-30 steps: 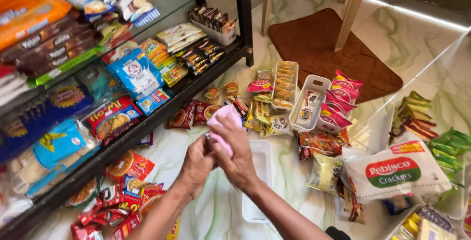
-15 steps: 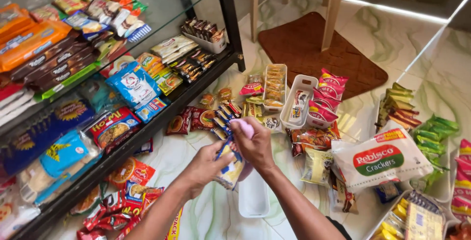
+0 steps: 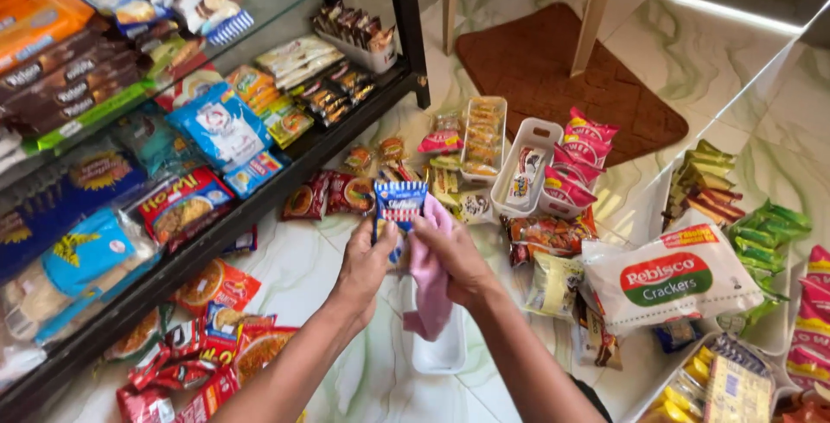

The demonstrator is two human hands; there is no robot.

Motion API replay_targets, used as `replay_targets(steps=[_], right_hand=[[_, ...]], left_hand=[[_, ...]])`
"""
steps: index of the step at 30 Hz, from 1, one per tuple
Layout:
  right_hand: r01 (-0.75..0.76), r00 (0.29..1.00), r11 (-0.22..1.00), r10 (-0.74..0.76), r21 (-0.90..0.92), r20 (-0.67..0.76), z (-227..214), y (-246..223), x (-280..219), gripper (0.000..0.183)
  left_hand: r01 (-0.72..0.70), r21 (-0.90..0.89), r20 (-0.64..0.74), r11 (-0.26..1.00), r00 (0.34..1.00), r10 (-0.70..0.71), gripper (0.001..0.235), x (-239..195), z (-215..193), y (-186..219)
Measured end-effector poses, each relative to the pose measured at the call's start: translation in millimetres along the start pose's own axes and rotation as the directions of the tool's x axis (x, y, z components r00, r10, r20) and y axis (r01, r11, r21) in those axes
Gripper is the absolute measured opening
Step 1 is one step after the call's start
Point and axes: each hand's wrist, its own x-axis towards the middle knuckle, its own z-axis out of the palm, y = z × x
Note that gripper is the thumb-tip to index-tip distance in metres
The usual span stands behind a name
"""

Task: Clean individual snack packages with a cloth and organize them on shelves and in bins.

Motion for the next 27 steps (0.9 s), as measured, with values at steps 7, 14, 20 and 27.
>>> replay_targets(steps=[7, 14, 20, 27], right_hand=[[0.129, 0.990, 0.991, -0.131, -0.031, -0.060, 23, 39, -11, 0.044], [0.095, 0.989, 0.992, -0.086, 0.080, -0.117, 25, 60, -10, 0.036], [-0.101, 0.974, 0.965, 0.145, 0.242, -0.173, 24, 98, -20, 0.028], [-0.240, 0.969, 0.831, 0.237, 0.501, 0.071, -26, 93, -3, 0.041]], left_hand=[[-0.162, -0.075, -0.115, 0.984, 0.982, 0.152, 0.024, 32, -14, -8], [-0.135, -0.183, 0.004, 0.974, 0.990, 0.139, 0.020, 30, -21, 15], [-0.248, -0.068, -0.228, 0.966, 0.947, 0.227, 0.025, 47, -35, 9], [-0.312, -0.108, -0.273, 0.944, 0.922, 0.274, 0.018, 56, -88, 11]])
